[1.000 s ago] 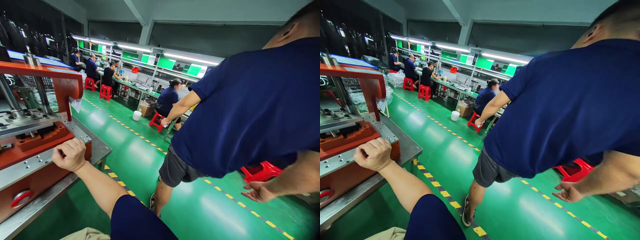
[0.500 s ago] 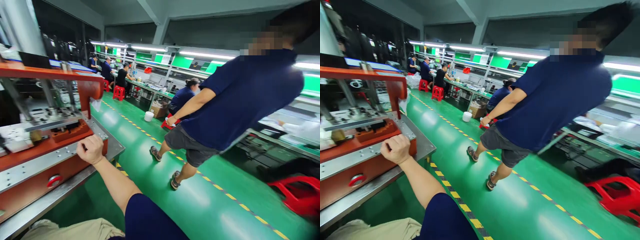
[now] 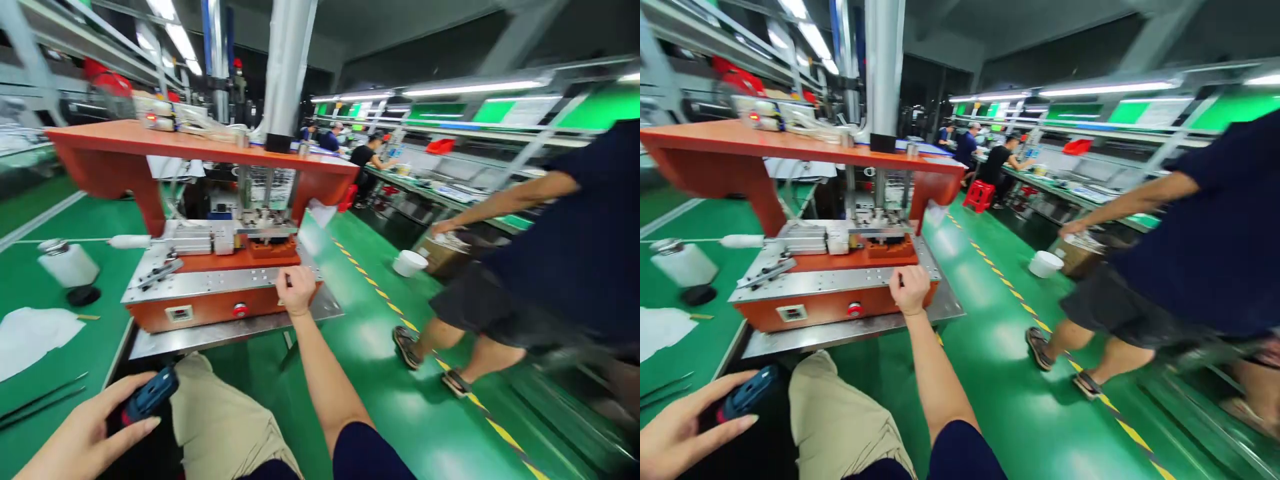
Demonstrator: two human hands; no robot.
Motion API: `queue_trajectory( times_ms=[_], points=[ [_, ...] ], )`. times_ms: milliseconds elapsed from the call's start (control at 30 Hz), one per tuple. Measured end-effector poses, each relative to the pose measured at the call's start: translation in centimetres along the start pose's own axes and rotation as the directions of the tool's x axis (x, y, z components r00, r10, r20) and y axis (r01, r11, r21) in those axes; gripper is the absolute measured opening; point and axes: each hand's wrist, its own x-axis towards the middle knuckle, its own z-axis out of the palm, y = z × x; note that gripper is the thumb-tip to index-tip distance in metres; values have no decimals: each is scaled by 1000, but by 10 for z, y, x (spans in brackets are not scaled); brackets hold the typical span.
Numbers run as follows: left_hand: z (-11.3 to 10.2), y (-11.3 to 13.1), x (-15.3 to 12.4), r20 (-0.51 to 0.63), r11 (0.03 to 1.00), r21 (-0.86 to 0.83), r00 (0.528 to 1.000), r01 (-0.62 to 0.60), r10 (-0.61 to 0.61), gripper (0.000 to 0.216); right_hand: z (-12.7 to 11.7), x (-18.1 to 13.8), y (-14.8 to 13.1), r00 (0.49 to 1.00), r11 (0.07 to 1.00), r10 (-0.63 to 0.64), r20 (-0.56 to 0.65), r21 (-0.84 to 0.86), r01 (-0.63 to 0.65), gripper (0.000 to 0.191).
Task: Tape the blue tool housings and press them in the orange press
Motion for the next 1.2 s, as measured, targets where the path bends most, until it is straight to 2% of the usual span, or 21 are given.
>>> queue_trajectory(
  times_ms=[67,133,233,367,433,500,567,633,767,967,1200],
  points=[
    [-4,10,-10,56,997,-47,997,55,-52,58,-1,-2,4,1000,996,-5,-5,84,5,24],
    [-9,25,-13,87,993,-94,994,73,-65,53,3,-7,14,997,997,-71,-30,36,72,20],
    [-16,40,-10,125,988,-129,990,83,-67,55,20,-17,34,995,998,-61,-78,28,63,21],
    [-18,40,-8,124,987,-141,990,81,-64,62,36,-24,46,986,974,151,-78,180,-135,37],
    [-17,37,-9,128,988,-125,989,91,-75,66,37,-25,46,964,935,265,-25,252,-250,38],
    [-16,36,-10,129,988,-121,988,100,-85,68,36,-25,44,952,916,305,-4,274,-293,37],
    [-15,37,-12,129,986,-140,989,93,-75,64,34,-24,42,968,941,249,-40,247,-232,35],
    [-13,40,-14,120,982,-159,989,102,-83,60,30,-22,38,988,978,131,-83,174,-115,31],
    [-10,37,-15,125,978,-164,986,128,-108,52,18,-15,25,999,1000,-6,-41,27,7,22],
    [-6,23,-11,157,983,-133,982,125,-103,50,7,-10,10,999,997,-32,-9,-67,31,25],
    [-4,24,-12,150,988,-92,983,120,-105,50,10,-11,13,990,996,-88,-107,22,91,11]
  ],
)
